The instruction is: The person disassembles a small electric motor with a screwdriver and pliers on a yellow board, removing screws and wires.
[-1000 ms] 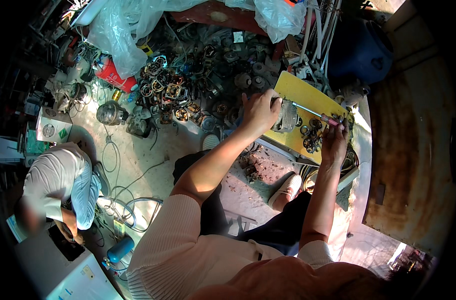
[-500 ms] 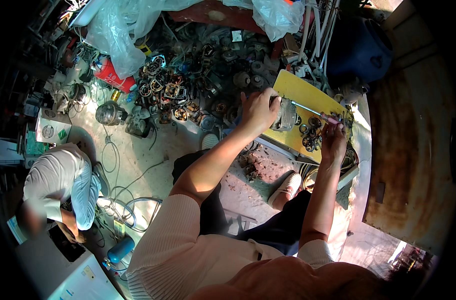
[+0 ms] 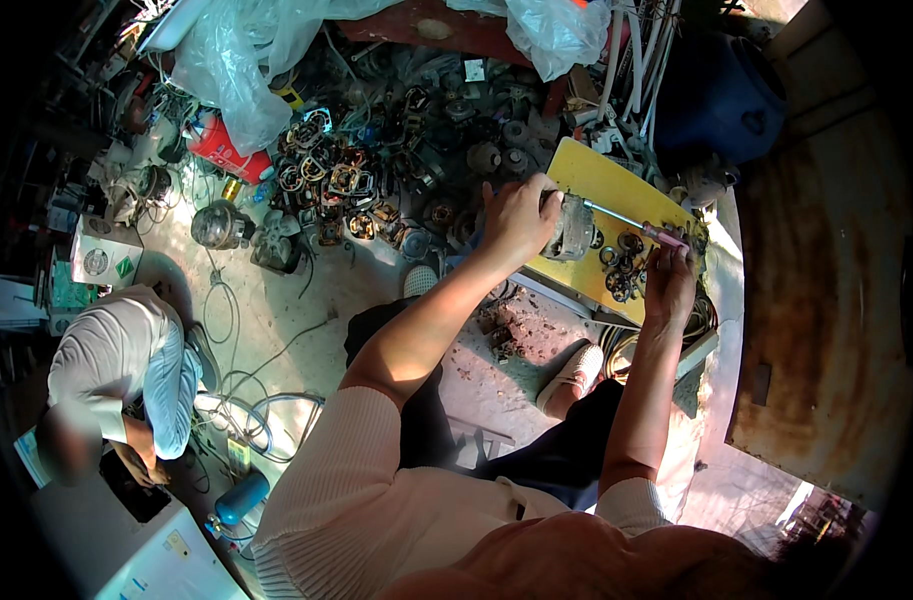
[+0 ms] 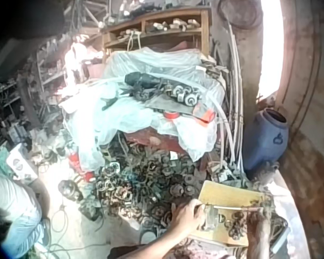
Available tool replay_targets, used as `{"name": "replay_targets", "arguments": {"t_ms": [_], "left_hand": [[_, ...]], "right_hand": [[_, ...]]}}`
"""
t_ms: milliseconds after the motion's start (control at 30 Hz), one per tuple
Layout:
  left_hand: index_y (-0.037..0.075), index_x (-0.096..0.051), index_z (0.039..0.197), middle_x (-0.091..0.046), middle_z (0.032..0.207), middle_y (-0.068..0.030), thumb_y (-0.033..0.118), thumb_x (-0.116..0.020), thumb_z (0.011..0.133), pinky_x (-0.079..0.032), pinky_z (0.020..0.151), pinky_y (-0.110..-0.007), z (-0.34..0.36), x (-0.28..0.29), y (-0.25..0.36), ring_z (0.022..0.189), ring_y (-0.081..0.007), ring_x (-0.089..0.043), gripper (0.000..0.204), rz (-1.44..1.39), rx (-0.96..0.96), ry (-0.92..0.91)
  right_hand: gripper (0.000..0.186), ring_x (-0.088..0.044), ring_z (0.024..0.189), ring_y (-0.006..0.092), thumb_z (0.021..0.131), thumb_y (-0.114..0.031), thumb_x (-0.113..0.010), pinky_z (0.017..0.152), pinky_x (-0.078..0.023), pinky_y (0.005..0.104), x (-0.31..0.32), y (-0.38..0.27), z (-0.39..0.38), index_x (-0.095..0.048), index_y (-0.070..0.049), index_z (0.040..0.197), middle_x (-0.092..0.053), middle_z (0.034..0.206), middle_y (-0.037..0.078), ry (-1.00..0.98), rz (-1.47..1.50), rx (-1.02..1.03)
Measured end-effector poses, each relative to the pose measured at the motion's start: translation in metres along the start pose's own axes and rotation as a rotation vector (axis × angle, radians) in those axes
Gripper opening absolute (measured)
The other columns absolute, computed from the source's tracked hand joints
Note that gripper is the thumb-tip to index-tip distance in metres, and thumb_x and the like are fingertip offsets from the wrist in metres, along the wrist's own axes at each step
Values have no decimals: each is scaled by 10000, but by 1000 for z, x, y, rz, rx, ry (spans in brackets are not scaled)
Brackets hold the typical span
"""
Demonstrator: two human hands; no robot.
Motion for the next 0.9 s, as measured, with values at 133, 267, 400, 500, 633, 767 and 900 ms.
{"name": "replay_targets", "arguments": {"t_ms": [133,267,400,500,633,767,900], "left_hand": [[116,-634,1034,-694,952,-141,313,-566,946,-199,1103,-630,-1,3,-2,1032,-375,-610,226,-16,7,6],[118,-635,1038,-694,946,-140,314,-568,944,-200,1106,-622,0,2,-2,1021,-372,-613,228,-17,3,9],[119,-635,1040,-695,937,-139,313,-570,943,-202,1106,-620,-1,2,1,1011,-371,-616,227,-18,3,5],[120,-635,1039,-695,935,-138,315,-570,942,-204,1106,-619,-1,3,1,1009,-371,-617,227,-20,9,0],[124,-636,1037,-694,932,-139,317,-571,942,-206,1107,-619,-1,4,-1,1009,-371,-617,225,-17,20,-6],[129,-637,1034,-694,924,-138,316,-569,943,-206,1106,-620,-1,1,-1,1000,-369,-619,219,-10,3,8],[131,-637,1034,-694,920,-135,316,-567,945,-205,1107,-619,-1,2,2,995,-366,-621,218,-18,1,0]], "right_hand": [[291,-601,916,93,1025,-211,-517,798,-449,278,-31,-9,-20,-523,-188,1315,-633,1114,-22,137,-13,-77],[292,-598,867,86,1026,-214,-511,745,-463,275,-17,-6,-14,-521,-186,1317,-631,1079,-27,86,26,-97],[309,-597,863,83,1027,-243,-515,715,-456,265,-10,-2,-5,-510,-183,1330,-628,1082,-28,16,16,-33],[320,-600,895,86,1029,-235,-510,712,-450,255,-12,-2,-6,-494,-170,1342,-626,1103,-28,37,20,-40],[325,-602,956,100,1039,-188,-476,743,-452,257,-29,-10,-21,-474,-141,1360,-626,1136,-19,124,-31,-80],[337,-604,962,112,1034,-197,-490,758,-454,265,-13,-5,-10,-471,-155,1368,-623,1144,-16,43,-12,-23],[345,-604,951,108,1023,-201,-519,749,-466,268,-7,-2,-2,-480,-171,1365,-619,1143,-13,52,0,-6]]}}
Point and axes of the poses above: each hand's wrist, its own z-axis towards the middle knuckle, its own x-axis out of the back of the hand, y = z × x, the point moved 2 cm from there along z, towards the middle knuckle
